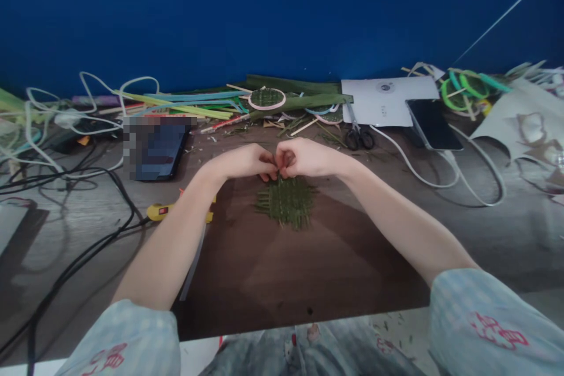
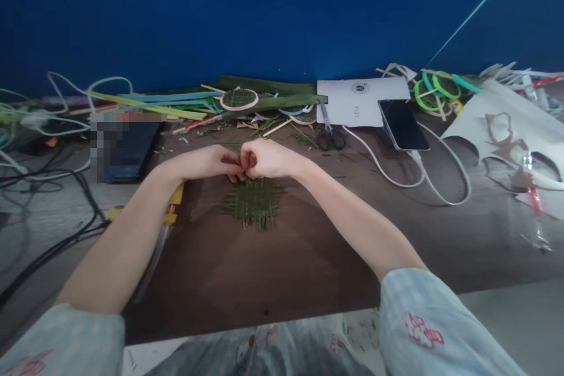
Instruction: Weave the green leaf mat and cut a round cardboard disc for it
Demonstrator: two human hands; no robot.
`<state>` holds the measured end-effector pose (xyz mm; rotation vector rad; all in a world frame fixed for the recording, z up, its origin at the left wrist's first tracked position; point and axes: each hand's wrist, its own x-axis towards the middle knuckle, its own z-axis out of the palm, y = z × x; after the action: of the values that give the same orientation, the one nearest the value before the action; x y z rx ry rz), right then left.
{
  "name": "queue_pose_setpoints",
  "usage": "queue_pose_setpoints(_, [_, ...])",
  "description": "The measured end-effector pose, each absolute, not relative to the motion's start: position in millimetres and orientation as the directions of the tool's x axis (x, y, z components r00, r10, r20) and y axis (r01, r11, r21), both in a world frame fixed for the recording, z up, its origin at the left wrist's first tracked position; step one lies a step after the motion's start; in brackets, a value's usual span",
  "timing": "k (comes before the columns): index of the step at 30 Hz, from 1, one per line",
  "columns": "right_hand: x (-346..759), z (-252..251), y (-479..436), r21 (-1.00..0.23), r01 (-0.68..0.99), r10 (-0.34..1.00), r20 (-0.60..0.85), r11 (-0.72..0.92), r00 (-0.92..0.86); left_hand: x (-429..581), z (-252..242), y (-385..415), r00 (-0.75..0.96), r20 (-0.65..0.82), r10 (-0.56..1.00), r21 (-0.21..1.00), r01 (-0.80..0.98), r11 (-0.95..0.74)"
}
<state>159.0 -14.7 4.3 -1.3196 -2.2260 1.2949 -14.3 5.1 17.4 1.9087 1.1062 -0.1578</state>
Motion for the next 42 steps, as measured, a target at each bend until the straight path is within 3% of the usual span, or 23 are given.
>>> queue_pose_setpoints(19, [158.6, 4.0, -13.6, -0.819, 0.565, 0.791, -0.277, 0.103, -0.546, -9.9, 10.9, 3.3, 0.534, -0.491, 0.688, 0.616, 0.772, -0.160])
queue_pose_setpoints(28, [154.2, 0.1, -14.4, -0.740, 0.650, 0.822, -0.256, 0.172, -0.509, -9.8, 13.7, 3.6, 0.570, -0.488, 0.661, 0.622, 0.759, -0.194])
queue_pose_setpoints(36, [155.2, -1.6, -16.5, -0.855, 0.519, 0.817, -0.293, 0.008, -0.496, -8.5, 11.3, 2.9, 0.542, -0.487, 0.685, 0.629, 0.762, -0.156])
queue_pose_setpoints(42, [155.2, -1.1, -17.5, -0.859, 0.510, 0.820, -0.321, -0.040, -0.474, -7.7, 8.7, 3.5, 0.530, -0.481, 0.698, 0.624, 0.767, -0.152])
